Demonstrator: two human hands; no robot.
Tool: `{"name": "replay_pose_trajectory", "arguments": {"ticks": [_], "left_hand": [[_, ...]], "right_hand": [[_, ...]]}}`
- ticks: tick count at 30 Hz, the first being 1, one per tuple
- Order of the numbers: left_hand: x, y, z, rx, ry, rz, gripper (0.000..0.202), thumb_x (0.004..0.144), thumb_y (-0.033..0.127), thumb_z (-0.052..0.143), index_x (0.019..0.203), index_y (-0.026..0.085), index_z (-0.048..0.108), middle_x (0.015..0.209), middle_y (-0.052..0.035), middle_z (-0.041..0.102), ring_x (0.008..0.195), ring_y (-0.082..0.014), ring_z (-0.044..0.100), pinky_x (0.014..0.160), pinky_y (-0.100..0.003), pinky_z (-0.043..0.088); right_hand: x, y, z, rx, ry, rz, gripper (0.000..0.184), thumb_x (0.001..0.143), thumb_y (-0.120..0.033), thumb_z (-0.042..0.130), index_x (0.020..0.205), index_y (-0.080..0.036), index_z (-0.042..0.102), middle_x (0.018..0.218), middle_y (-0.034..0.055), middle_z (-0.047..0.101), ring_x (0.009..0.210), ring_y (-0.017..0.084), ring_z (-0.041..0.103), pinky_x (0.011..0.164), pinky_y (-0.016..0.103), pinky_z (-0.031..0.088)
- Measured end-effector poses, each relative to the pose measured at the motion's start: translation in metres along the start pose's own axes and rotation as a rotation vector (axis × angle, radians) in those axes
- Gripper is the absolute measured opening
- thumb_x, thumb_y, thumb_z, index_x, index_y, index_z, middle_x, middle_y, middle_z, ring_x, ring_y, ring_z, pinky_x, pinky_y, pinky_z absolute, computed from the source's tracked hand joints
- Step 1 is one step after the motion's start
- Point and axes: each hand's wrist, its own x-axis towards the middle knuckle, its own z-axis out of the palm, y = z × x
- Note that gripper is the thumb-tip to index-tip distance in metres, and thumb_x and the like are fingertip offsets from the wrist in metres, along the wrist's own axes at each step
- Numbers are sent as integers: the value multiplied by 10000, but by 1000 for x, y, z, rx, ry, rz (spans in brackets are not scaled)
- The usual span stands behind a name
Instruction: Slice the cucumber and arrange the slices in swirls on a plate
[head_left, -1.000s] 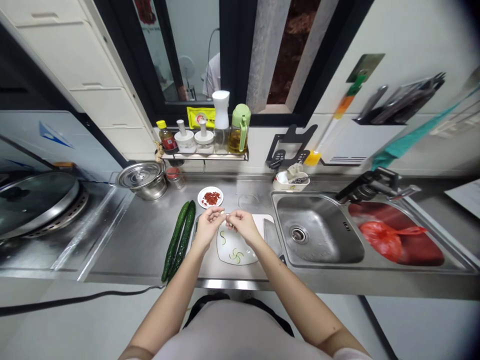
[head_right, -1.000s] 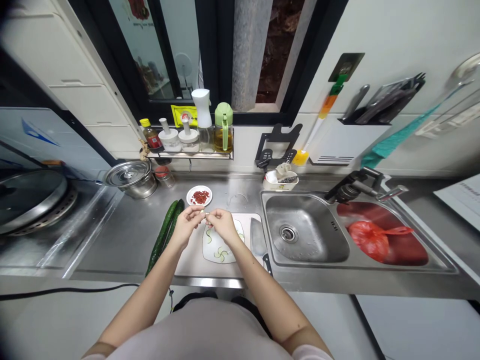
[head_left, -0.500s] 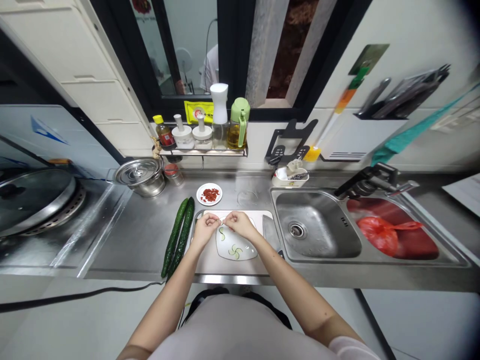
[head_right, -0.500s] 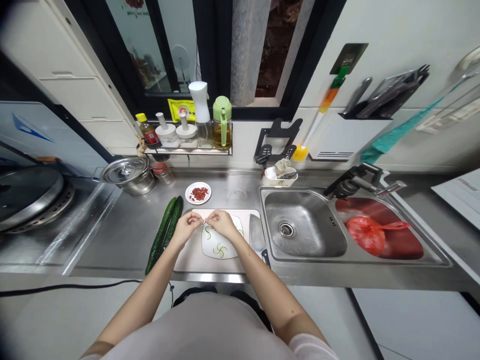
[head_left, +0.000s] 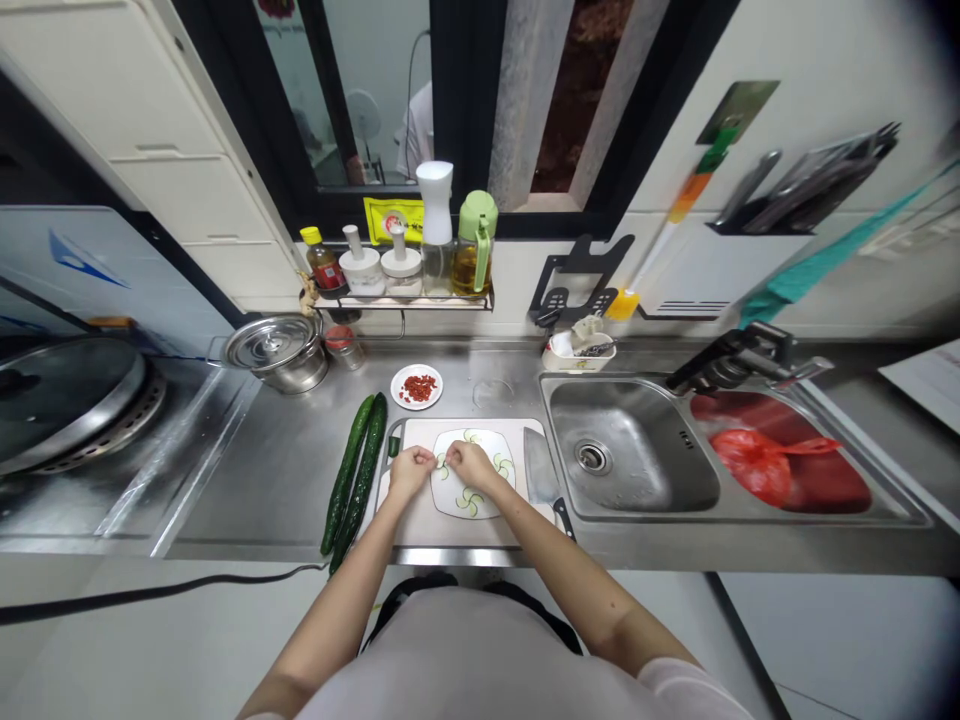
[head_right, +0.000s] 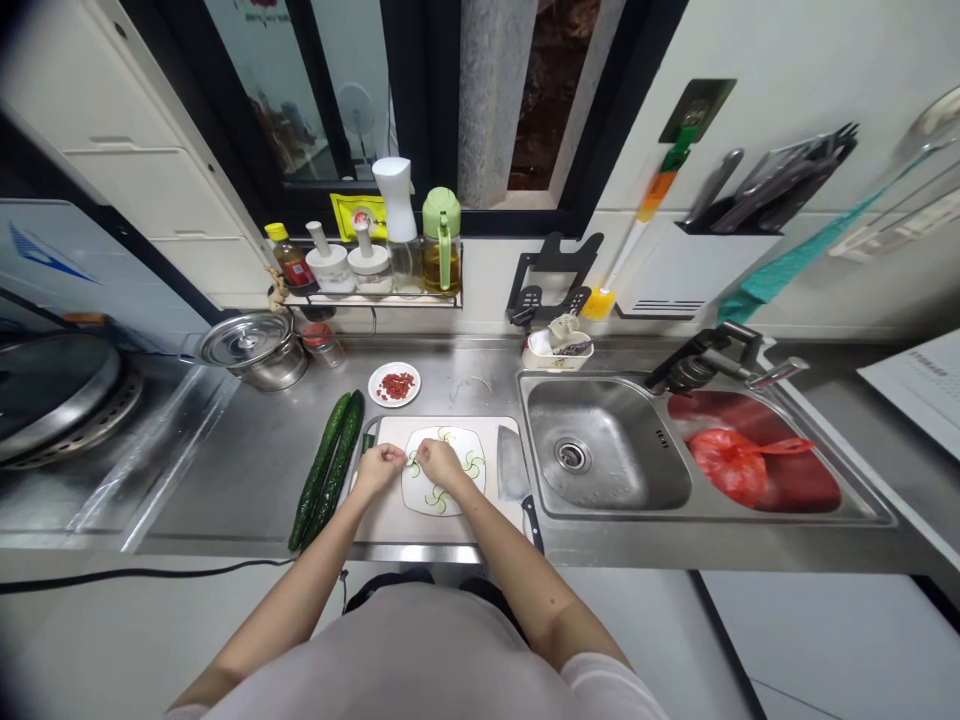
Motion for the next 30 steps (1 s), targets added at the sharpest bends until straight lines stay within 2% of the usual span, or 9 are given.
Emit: {"name": "replay_pose_trajectory", "arguments": {"ticks": [6, 14, 30], "left_hand": [[-1, -1, 5, 118, 4, -32, 85, 661, 196, 654, 733, 170, 690, 707, -23, 705, 650, -136, 605, 605, -221, 384], [3, -8, 8, 161, -6, -30, 100, 665, 182, 645, 754, 169, 688, 746, -28, 715, 651, -136, 608, 610, -228, 385], [4, -1, 9, 288, -16, -26, 118, 697, 169, 636, 801, 191, 688, 800, -17, 727, 731, -137, 639, 655, -213, 411]], "right_hand": [[3, 5, 11, -64, -3, 30, 110, 852, -148, 548, 838, -169, 654, 832, 54, 678, 754, 142, 580, 672, 221, 358], [5, 7, 13, -126, -20, 29, 122, 879, -166, 527, 873, -174, 648, 846, 52, 677, 754, 139, 582, 657, 222, 339], [8, 12, 20, -247, -42, 15, 139, 923, -207, 487, 941, -178, 621, 905, 51, 674, 789, 134, 575, 633, 224, 297]]}}
